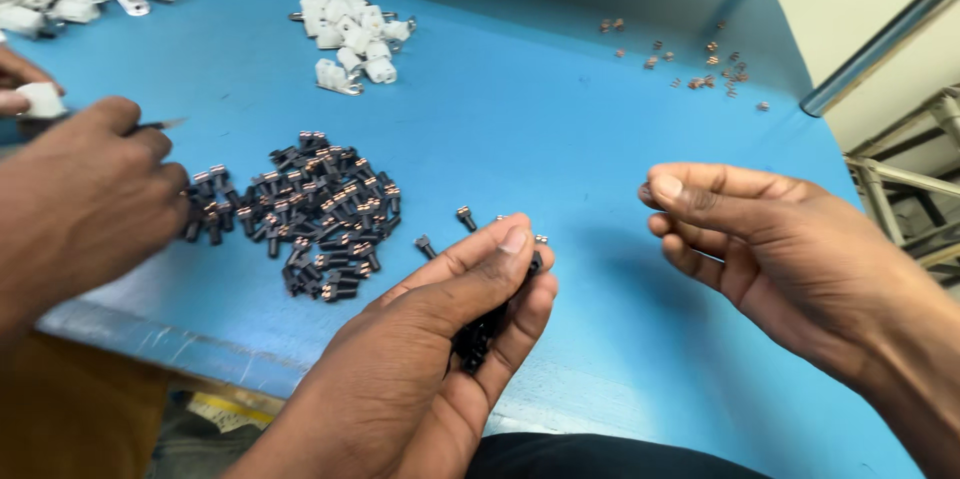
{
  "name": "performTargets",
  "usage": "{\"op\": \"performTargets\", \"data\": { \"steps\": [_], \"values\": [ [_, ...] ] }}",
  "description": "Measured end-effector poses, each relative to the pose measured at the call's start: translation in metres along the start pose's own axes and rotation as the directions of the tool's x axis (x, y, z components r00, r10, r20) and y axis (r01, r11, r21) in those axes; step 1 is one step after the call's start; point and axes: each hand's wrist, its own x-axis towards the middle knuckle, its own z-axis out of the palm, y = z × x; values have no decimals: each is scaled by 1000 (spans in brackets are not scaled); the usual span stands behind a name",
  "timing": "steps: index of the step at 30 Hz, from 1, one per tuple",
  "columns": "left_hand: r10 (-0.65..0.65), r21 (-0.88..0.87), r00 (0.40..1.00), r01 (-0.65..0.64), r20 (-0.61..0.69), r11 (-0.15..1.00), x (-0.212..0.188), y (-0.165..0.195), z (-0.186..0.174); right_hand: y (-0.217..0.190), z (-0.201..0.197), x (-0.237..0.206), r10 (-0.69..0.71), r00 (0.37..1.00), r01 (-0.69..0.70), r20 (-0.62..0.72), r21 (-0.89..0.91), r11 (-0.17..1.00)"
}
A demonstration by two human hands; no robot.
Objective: The person repeatedly picks small black cylindrical components and copper-colored metal pieces from a blue work surface, aligns them, and presses them together by hand. The assembled units are placed into a growing pile on the table. Another person works nearby with white plastic parts, but the camera wearer focuses on the black and copper components.
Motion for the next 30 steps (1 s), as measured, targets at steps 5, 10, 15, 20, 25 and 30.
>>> {"op": "performTargets", "data": {
  "steps": [5,10,15,20,25,30],
  "values": [
    [46,-124,997,-38,63,991,12,0,11,-7,-2,-15,-178,944,178,279,25,984],
    [40,-98,994,-29,106,995,15,1,20,-8,10,-23,-311,874,327,374,21,945],
    [27,-94,996,-19,84,995,17,4,26,-11,20,-27,-257,876,252,408,68,965],
    [-15,-83,995,23,97,996,15,8,24,-15,18,-29,-212,846,168,489,133,977],
    [4,-25,993,-1,120,1000,18,6,22,-18,14,-22,-248,831,248,497,67,966],
    [-53,49,994,48,96,998,19,16,22,-19,12,-15,-212,806,189,553,98,977]
  ]
}}
